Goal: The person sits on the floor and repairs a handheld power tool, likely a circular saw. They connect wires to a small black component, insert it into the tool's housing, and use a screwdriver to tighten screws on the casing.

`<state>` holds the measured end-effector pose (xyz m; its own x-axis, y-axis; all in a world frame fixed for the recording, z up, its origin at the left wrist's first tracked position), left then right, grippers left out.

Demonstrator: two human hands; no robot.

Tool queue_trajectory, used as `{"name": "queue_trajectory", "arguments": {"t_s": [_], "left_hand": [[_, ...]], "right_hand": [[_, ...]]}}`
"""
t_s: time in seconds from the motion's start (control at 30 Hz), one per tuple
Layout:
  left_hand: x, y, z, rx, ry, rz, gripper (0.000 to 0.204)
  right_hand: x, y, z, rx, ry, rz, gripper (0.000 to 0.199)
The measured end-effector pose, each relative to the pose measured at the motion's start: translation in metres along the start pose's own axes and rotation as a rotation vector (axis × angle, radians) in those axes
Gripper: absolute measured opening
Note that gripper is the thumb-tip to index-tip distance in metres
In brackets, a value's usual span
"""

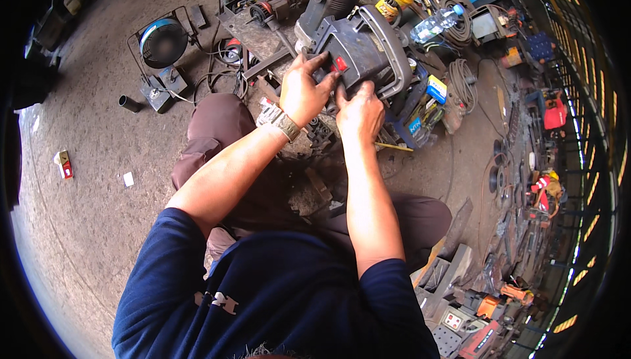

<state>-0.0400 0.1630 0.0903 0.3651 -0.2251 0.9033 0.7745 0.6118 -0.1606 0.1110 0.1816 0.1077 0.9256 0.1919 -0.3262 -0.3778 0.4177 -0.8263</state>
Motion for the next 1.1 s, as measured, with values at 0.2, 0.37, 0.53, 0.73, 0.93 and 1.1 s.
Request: {"name": "queue_trajectory", "arguments": {"t_s": [0.2,0.37,0.53,0.73,0.93,1.1], "left_hand": [[-0.002,0.001,-0.016,-0.122,0.059,-0.104,0.049],[0.006,0.003,-0.018,-0.223,0.143,-0.091,0.063],[0.008,-0.001,-0.012,-0.257,0.218,-0.070,0.063],[0.004,-0.005,-0.011,-0.304,0.184,-0.096,0.063],[0.001,-0.001,-0.016,-0.319,0.123,-0.111,0.059],[-0.002,0.004,-0.028,-0.213,0.132,0.006,0.058]], "right_hand": [[-0.003,0.007,-0.001,-0.017,0.112,0.098,0.047],[0.006,0.015,-0.003,-0.002,0.146,0.208,0.044],[0.001,-0.011,-0.005,-0.224,-0.024,0.288,0.033],[-0.039,-0.070,0.004,0.236,-0.563,0.019,0.044],[-0.050,-0.043,0.030,-0.058,-0.783,-0.271,0.061],[-0.046,-0.027,0.030,-0.069,-0.789,-0.312,0.058]]}}
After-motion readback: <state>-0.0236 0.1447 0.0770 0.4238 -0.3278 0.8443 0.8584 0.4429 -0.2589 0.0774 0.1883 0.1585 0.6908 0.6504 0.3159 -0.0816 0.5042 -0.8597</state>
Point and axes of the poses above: each hand's wrist, its own z-axis towards the middle knuckle, its own y-axis out of the palm, x = y × z, the point moved 5 cm from there along z, towards the middle knuckle, and after that the axes turned 5 degrees about x, right-handed, at the moved point
